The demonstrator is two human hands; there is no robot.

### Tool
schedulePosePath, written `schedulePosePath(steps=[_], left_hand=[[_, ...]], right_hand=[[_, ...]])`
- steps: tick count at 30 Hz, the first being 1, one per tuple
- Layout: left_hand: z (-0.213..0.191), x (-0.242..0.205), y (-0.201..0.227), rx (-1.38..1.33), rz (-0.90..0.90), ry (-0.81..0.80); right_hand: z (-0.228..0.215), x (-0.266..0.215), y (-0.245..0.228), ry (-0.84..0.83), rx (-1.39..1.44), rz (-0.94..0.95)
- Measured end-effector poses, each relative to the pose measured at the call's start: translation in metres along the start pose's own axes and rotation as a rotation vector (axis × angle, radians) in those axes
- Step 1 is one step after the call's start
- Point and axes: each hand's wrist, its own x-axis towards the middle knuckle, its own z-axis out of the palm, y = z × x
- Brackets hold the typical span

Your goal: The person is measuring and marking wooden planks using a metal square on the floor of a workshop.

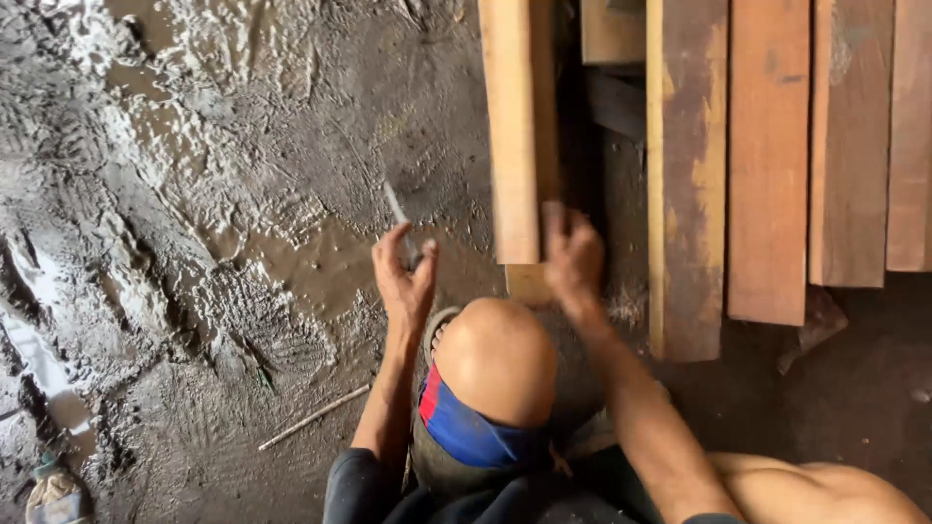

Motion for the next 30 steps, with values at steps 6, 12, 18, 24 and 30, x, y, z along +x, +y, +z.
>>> schedulePosePath(steps=[6,12,18,24,30], left_hand=[[-0.024,0.036,0.066,-0.011,-0.125,0.133],[-0.03,0.034,0.06,0.03,-0.074,0.069],[-0.058,0.045,0.046,-0.426,0.192,0.488],[-0.077,0.064,0.121,-0.471,-0.144,-0.013],[-0.093,0.102,0.126,0.038,-0.052,-0.332]], right_hand=[[0.071,0.031,0.039,0.307,-0.163,-0.635],[0.073,0.007,-0.007,-0.014,0.181,-0.25],[0.059,-0.002,-0.04,-0.133,0.45,-0.157],[0.055,0.012,-0.009,-0.142,0.416,-0.156],[0.051,0.02,-0.004,-0.19,0.532,-0.281]])
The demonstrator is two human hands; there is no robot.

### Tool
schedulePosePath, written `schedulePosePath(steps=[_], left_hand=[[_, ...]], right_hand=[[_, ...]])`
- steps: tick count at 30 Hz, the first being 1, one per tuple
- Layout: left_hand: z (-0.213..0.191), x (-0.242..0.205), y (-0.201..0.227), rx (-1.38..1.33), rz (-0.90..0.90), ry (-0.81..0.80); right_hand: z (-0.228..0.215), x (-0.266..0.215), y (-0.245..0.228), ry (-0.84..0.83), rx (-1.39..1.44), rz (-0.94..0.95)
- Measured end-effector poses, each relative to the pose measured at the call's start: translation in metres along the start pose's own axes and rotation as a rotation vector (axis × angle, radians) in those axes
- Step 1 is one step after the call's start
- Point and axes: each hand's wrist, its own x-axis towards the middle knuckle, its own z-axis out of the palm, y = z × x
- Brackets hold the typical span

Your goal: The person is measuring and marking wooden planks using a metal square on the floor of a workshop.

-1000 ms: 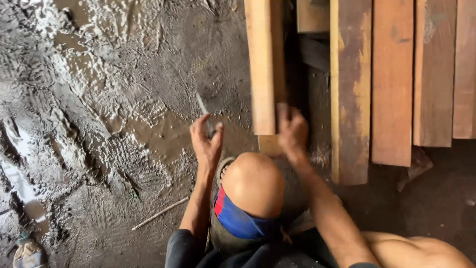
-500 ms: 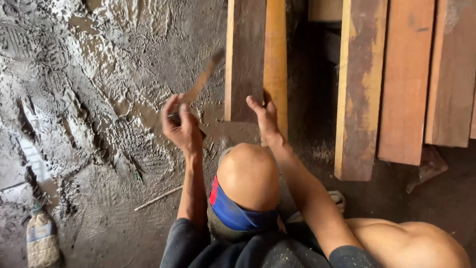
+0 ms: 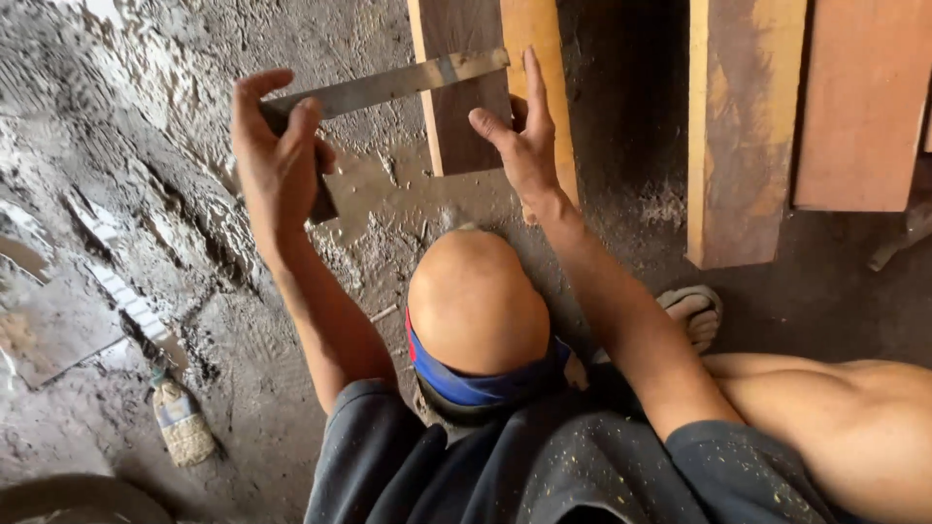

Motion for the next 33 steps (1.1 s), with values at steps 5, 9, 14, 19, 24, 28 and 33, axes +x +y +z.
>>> schedulePosePath(steps=[5,9,14,19,24,28,33], left_hand=[[-0.008,0.019,0.016,0.177,-0.005,-0.031],[-0.008,0.025,0.013,0.192,-0.015,-0.034],[-0.01,0.03,0.009,0.206,-0.044,-0.034],[-0.013,0.033,0.006,0.209,-0.024,-0.042],[-0.012,0.031,0.012,0.233,-0.047,-0.039],[-0.001,0.014,0.029,0.04,-0.042,0.087],[0.039,0.001,-0.022,-0.41,0.176,0.791]], right_hand=[[-0.003,0.007,0.006,-0.052,-0.13,-0.028],[-0.001,0.006,0.011,-0.024,-0.118,-0.025],[0.001,0.004,0.011,0.019,-0.11,-0.016],[0.004,0.002,0.011,0.055,-0.09,-0.117],[0.004,0.001,0.017,0.074,-0.091,-0.109],[0.016,-0.007,-0.001,0.116,-0.055,0.009],[0.021,-0.001,-0.002,0.122,-0.5,0.025]])
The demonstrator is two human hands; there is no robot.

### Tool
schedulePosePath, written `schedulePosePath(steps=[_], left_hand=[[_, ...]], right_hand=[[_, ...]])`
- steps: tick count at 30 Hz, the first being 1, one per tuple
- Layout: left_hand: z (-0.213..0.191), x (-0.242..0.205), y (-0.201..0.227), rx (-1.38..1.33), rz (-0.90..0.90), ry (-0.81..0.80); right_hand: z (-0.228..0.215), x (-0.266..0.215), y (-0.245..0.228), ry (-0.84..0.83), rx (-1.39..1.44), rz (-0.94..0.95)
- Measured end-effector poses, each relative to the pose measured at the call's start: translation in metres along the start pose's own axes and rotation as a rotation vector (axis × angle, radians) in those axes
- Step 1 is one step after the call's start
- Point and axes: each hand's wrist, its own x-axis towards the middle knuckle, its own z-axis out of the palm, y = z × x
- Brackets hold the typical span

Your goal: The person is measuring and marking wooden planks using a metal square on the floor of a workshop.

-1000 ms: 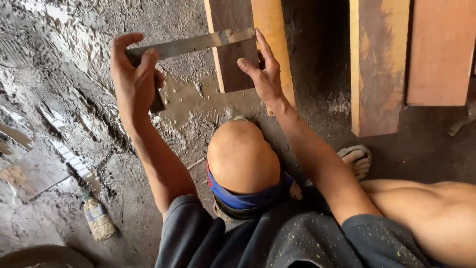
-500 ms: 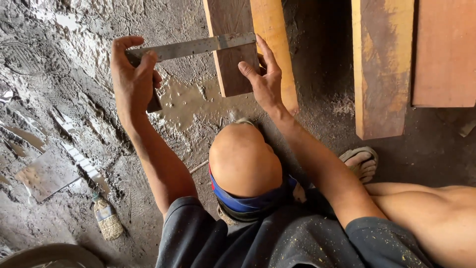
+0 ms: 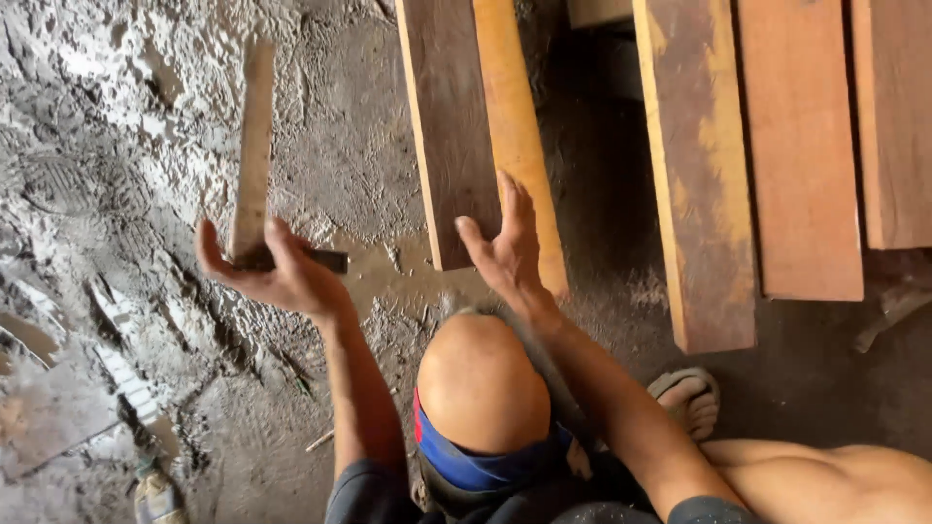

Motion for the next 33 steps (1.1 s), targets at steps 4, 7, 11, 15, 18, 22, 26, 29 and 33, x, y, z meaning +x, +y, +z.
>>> schedulePosePath(steps=[4,7,11,15,18,22,26,29,33], left_hand=[[0.012,-0.04,-0.044,0.164,0.335,-0.095],[0.012,-0.07,-0.077,0.262,0.189,-0.197],[0.021,-0.084,-0.065,0.356,-0.111,-0.374],[0.028,-0.083,-0.052,0.376,-0.119,-0.37],[0.026,-0.085,-0.054,0.391,-0.059,-0.368],[0.02,-0.088,-0.063,0.41,-0.064,-0.386],[0.025,-0.09,-0.068,0.403,-0.078,-0.363],[0.027,-0.093,-0.069,0.408,-0.07,-0.368],[0.022,-0.099,-0.093,0.39,-0.007,-0.368]], right_hand=[[0.004,-0.006,-0.036,0.046,-0.312,-0.404],[0.015,-0.009,-0.037,0.061,-0.429,-0.487],[0.013,-0.008,-0.034,0.062,-0.274,-0.414],[0.009,-0.005,-0.031,-0.007,-0.233,-0.268],[0.0,-0.003,-0.026,0.001,-0.261,-0.231],[-0.024,0.007,0.006,0.062,-0.273,-0.293],[-0.041,0.013,0.027,0.119,-0.472,-0.319],[-0.041,0.012,0.012,0.033,-0.666,-0.178],[-0.056,0.026,0.037,-0.016,-0.831,-0.16]])
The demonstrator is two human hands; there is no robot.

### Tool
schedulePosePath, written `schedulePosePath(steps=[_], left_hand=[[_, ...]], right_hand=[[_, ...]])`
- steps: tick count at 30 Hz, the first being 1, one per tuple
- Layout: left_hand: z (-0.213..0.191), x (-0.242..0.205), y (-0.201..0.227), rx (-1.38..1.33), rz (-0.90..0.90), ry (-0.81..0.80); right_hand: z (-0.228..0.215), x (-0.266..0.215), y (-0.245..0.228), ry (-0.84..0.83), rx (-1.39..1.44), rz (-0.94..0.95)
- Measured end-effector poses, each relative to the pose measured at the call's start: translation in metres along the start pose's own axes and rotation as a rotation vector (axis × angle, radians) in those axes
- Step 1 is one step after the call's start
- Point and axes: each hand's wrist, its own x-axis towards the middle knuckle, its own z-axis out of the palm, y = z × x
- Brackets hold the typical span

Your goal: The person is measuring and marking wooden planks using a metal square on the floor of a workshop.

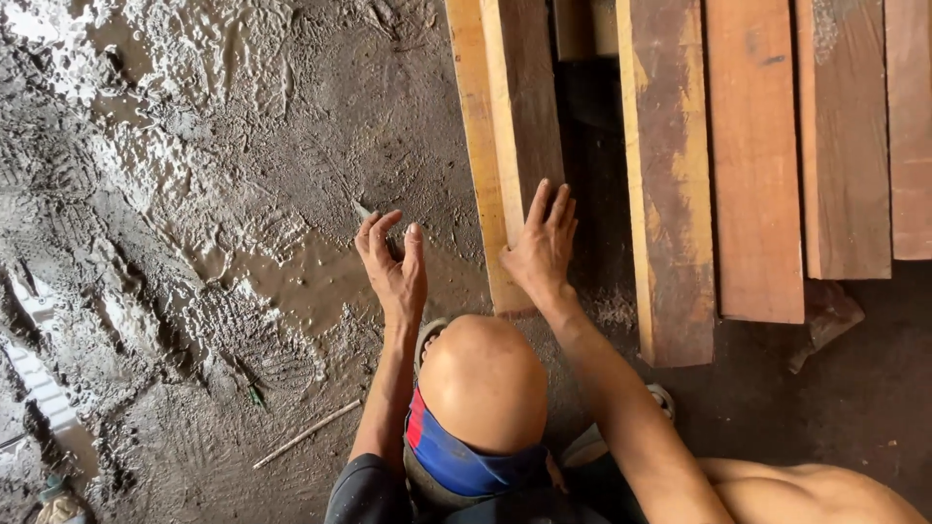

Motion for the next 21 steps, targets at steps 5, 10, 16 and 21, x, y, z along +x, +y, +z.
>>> schedulePosePath(steps=[5,10,16,21], left_hand=[[0.001,0.0,-0.003,0.003,0.027,0.001],[0.0,0.002,0.0,-0.014,0.001,-0.005],[-0.001,0.007,0.004,-0.066,-0.03,-0.024],[-0.006,0.007,0.006,-0.092,-0.059,-0.019]], right_hand=[[0.011,0.009,0.034,-0.013,0.046,0.027],[0.014,0.009,0.048,0.042,-0.012,0.005],[0.014,0.008,0.047,0.093,-0.079,-0.012],[0.008,0.002,0.043,0.1,-0.142,-0.028]])
